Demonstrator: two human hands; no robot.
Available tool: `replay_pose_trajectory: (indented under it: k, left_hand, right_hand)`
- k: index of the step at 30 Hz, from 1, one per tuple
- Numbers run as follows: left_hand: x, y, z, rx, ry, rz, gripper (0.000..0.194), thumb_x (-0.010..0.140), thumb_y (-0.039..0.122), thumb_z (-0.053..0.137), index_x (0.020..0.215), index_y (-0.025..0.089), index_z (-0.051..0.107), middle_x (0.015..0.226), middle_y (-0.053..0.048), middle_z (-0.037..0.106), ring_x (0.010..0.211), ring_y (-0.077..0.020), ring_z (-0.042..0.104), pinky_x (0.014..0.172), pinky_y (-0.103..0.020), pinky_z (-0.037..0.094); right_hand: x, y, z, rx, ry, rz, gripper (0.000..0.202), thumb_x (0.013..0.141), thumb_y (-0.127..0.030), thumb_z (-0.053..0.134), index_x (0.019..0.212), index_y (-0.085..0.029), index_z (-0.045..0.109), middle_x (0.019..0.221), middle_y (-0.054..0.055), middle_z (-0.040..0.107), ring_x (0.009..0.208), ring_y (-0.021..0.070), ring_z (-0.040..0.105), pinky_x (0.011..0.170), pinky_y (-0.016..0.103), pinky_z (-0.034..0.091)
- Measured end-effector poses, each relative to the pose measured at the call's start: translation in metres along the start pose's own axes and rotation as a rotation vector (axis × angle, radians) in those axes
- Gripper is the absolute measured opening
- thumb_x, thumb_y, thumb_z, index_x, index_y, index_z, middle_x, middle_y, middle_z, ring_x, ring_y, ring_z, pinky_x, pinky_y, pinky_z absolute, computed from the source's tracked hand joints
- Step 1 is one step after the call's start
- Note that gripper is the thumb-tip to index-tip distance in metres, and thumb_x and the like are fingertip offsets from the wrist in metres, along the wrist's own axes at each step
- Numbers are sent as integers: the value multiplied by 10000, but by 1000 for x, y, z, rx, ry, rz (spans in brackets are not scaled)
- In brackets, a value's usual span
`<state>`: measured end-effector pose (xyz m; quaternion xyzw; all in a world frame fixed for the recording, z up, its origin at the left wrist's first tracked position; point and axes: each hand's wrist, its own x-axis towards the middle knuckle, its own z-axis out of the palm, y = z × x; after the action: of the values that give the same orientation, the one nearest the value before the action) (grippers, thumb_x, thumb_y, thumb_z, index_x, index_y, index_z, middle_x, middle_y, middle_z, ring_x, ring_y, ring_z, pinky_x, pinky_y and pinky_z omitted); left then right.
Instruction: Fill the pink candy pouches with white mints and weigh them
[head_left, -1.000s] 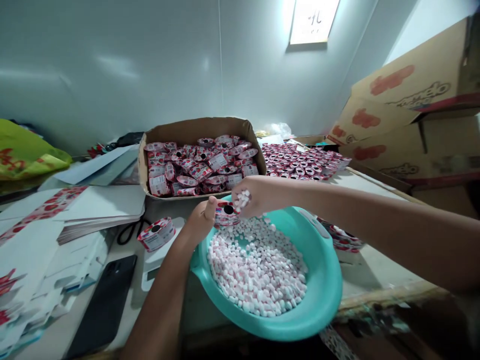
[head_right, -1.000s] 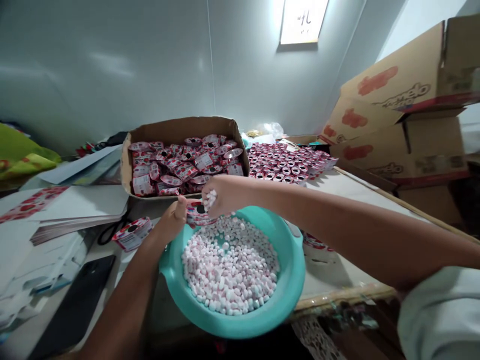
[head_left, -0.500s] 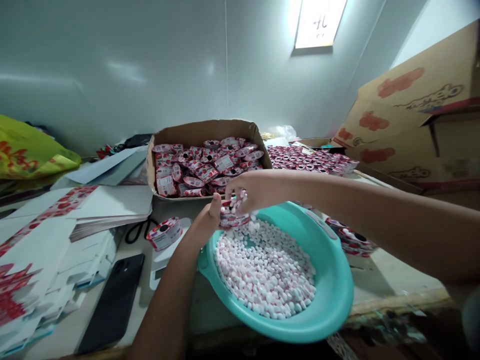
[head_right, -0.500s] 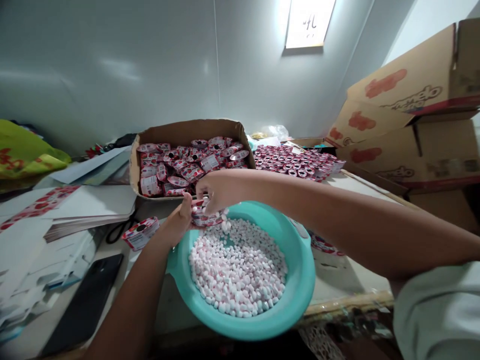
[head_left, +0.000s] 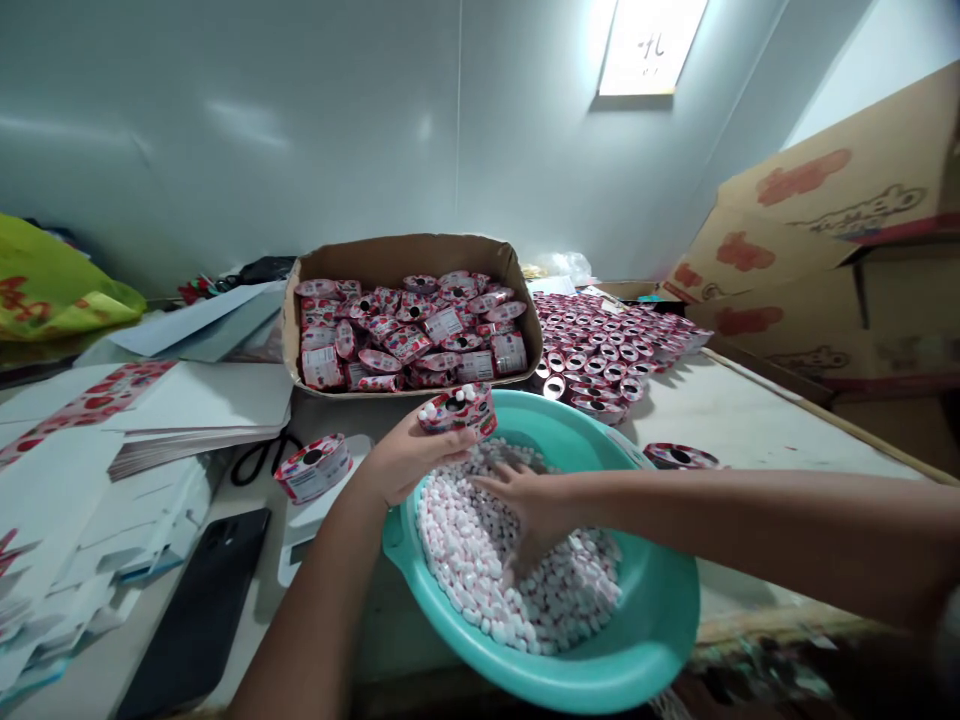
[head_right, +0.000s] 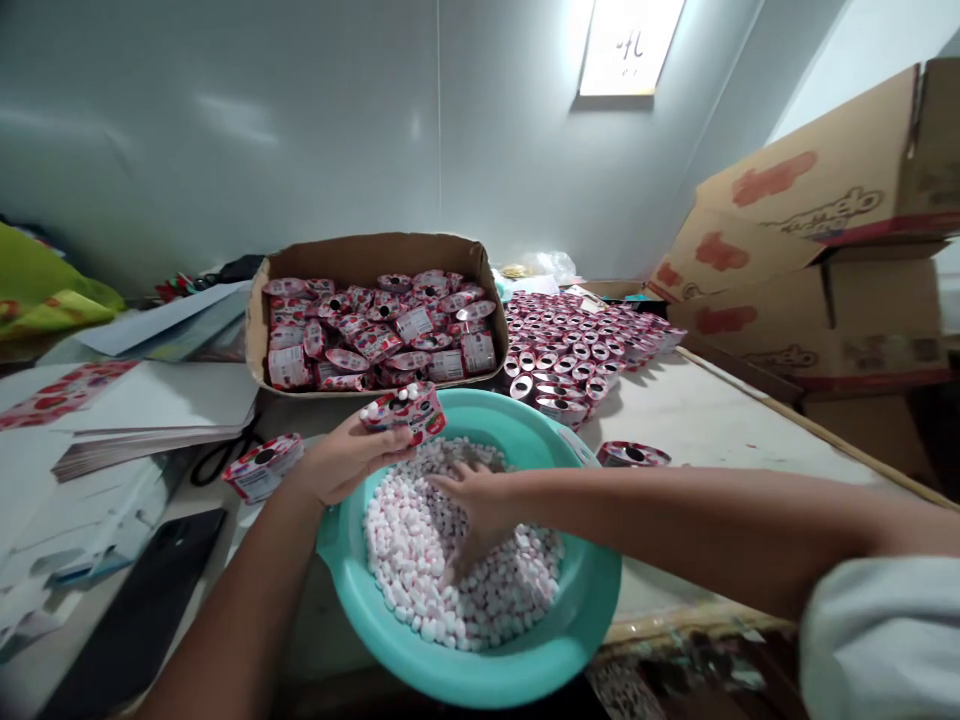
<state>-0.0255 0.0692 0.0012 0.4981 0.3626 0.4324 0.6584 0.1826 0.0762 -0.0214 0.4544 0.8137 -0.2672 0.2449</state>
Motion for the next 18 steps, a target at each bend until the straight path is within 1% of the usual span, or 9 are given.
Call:
replay_pose_trajectory:
  k: [2, 3, 5, 7, 9, 11, 15, 17, 18]
  left_hand:
    - [1, 0, 3, 58, -13, -22, 722, 550, 397, 949, 1177, 189, 659, 1157, -117, 723, 1106, -292, 661, 904, -382, 555]
    - [1, 0, 5, 89, -27, -27, 703, 572, 379, 937, 1193, 197, 662, 1177, -116, 719, 1110, -295, 660, 890, -376, 556]
    - [2, 0, 7, 169, -51, -16, 633, 631, 362, 896, 1204, 207, 675, 1208, -108, 713, 1127, -298, 655, 899, -369, 547]
    - [2, 0, 10, 282, -68, 4, 556, 668, 335, 860, 1185, 207, 697, 1201, -96, 718, 1135, -297, 653, 929, -357, 527]
    - [2, 0, 12, 386, -76, 5, 503, 688, 324, 829, 1161, 202, 715, 1156, -89, 732, 1105, -300, 664, 914, -348, 519]
    - [1, 1, 13, 476, -71, -14, 458, 697, 320, 800, 1132, 194, 729, 1085, -89, 747, 1032, -308, 682, 839, -347, 524]
    - [-1, -1, 14, 612, -94, -15, 371, 706, 296, 755, 1064, 199, 742, 1020, -69, 752, 980, -301, 684, 765, -324, 500]
    - [-1, -3, 13, 663, -121, -13, 356, 720, 293, 732, 1065, 207, 738, 1030, -59, 751, 975, -289, 683, 759, -315, 490]
    - [-1, -4, 12, 691, -126, -15, 356, 722, 287, 720, 1069, 210, 735, 1030, -55, 750, 961, -283, 684, 751, -313, 485]
  right_hand:
    - [8, -13, 8, -8, -18, -121, 1625, 309, -602, 933, 1620, -362, 2, 1697, 153, 1, 1513, 487, -30, 1175, 673, 192]
    - [7, -17, 9, -8, -16, -202, 1578, 335, -596, 927, 1620, -370, 40, 1699, 134, 52, 1522, 469, -7, 1191, 651, 172]
    - [0, -21, 11, 14, 8, -356, 1427, 399, -577, 910, 1609, -353, 188, 1675, 116, 208, 1527, 430, 123, 1219, 569, 188]
    - [-11, -19, 14, 65, 27, -449, 1233, 471, -549, 878, 1559, -334, 340, 1607, 92, 372, 1488, 363, 301, 1215, 439, 262]
    - [-20, -15, 18, 132, 1, -439, 1088, 516, -499, 846, 1508, -349, 424, 1531, 48, 488, 1392, 298, 469, 1143, 328, 374]
    - [-24, -13, 21, 179, -48, -399, 988, 535, -435, 821, 1462, -374, 482, 1471, 5, 557, 1294, 267, 570, 1054, 286, 452]
    - [-17, -22, 22, 102, -145, -337, 961, 481, -307, 814, 1408, -347, 562, 1358, 19, 657, 1197, 291, 636, 986, 310, 496]
    - [-14, -32, 13, 25, -151, -319, 901, 449, -254, 816, 1327, -338, 633, 1265, 17, 711, 1105, 294, 677, 923, 314, 530]
    - [-14, -36, 6, -4, -140, -324, 827, 438, -230, 816, 1248, -331, 682, 1172, 1, 746, 1017, 282, 701, 855, 307, 553]
